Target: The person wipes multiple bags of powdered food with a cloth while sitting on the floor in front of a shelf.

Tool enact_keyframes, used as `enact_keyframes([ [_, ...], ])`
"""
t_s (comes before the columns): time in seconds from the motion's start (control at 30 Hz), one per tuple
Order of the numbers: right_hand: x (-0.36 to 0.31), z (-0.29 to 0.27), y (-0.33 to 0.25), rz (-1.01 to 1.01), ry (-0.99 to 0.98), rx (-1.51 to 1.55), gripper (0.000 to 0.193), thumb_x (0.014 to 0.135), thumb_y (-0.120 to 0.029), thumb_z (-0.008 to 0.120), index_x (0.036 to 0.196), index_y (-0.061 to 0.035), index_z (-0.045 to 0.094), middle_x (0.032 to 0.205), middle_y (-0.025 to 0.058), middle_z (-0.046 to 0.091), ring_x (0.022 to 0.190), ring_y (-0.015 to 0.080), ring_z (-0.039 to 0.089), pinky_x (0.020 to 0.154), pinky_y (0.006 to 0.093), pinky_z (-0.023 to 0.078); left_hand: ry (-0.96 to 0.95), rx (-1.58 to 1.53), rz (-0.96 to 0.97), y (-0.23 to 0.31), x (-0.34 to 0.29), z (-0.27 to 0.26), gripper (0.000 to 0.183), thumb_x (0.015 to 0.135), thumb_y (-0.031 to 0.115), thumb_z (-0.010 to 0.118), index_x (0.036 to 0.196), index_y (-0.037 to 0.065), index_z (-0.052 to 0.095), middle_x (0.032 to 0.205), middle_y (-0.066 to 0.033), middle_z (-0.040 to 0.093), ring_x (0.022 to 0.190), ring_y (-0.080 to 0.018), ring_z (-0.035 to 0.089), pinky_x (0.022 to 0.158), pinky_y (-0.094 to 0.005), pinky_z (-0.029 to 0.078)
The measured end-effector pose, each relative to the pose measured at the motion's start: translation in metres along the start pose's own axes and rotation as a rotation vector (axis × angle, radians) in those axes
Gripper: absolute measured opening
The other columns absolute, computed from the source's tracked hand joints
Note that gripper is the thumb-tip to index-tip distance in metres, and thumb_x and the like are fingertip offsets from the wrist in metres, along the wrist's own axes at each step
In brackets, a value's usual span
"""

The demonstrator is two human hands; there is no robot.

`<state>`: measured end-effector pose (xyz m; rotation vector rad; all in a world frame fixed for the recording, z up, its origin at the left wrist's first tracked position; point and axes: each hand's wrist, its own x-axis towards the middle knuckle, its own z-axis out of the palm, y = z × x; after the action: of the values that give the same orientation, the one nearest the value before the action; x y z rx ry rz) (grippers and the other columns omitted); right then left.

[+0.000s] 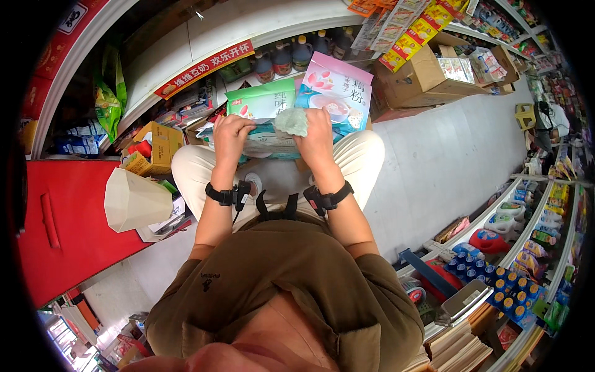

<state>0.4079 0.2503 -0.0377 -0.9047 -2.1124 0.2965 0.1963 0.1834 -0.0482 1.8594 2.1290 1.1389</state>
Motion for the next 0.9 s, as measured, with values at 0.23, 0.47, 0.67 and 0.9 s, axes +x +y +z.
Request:
enact_keyframes([
  [0.23, 0.0, 0.051, -0.02, -0.01, -0.295, -0.182, 0.026, 0.068, -0.01, 0.073, 0.094, -0.0095, 0.066, 0.09, 0.0075, 0.061, 0.093, 0.0299, 0.058, 0.096, 0.0481, 0.042, 0.011, 0.085, 0.091, -0.001, -0.006, 0.019, 0.008, 0.072, 0.006, 0.071, 0.079, 0.01, 0.072, 0.079, -0.0049, 0.063, 0.084, -0.0272, 0.059, 0.102, -0.047, 0.038],
  [0.47, 0.007, 0.035, -0.019, 0.011, -0.327, -0.238, 0.026, 0.07, -0.011, 0.072, 0.095, -0.0131, 0.067, 0.089, 0.0046, 0.062, 0.092, 0.0277, 0.059, 0.1, 0.0513, 0.041, 0.007, 0.042, 0.071, -0.007, -0.003, 0.004, 0.004, 0.071, 0.011, 0.074, 0.075, 0.011, 0.073, 0.076, -0.0049, 0.063, 0.082, -0.0265, 0.059, 0.102, -0.0469, 0.038],
  [0.67, 0.003, 0.003, 0.004, 0.063, -0.306, -0.276, 0.021, 0.072, -0.012, 0.07, 0.093, -0.0123, 0.068, 0.091, 0.0054, 0.064, 0.092, 0.0285, 0.059, 0.1, 0.0541, 0.04, -0.003, 0.012, 0.05, -0.012, -0.002, 0.004, 0.004, 0.072, 0.016, 0.075, 0.074, 0.012, 0.074, 0.074, -0.0038, 0.063, 0.083, -0.0253, 0.059, 0.104, -0.0476, 0.036],
  [0.9, -0.008, -0.019, 0.035, 0.296, -0.169, -0.006, 0.024, 0.072, -0.007, 0.065, 0.096, -0.0076, 0.067, 0.09, 0.0149, 0.065, 0.088, 0.0388, 0.06, 0.077, 0.0434, 0.05, 0.015, 0.011, 0.019, -0.021, -0.001, 0.004, 0.005, 0.074, 0.016, 0.074, 0.075, 0.012, 0.074, 0.077, -0.0036, 0.064, 0.083, -0.0251, 0.06, 0.104, -0.0487, 0.034],
])
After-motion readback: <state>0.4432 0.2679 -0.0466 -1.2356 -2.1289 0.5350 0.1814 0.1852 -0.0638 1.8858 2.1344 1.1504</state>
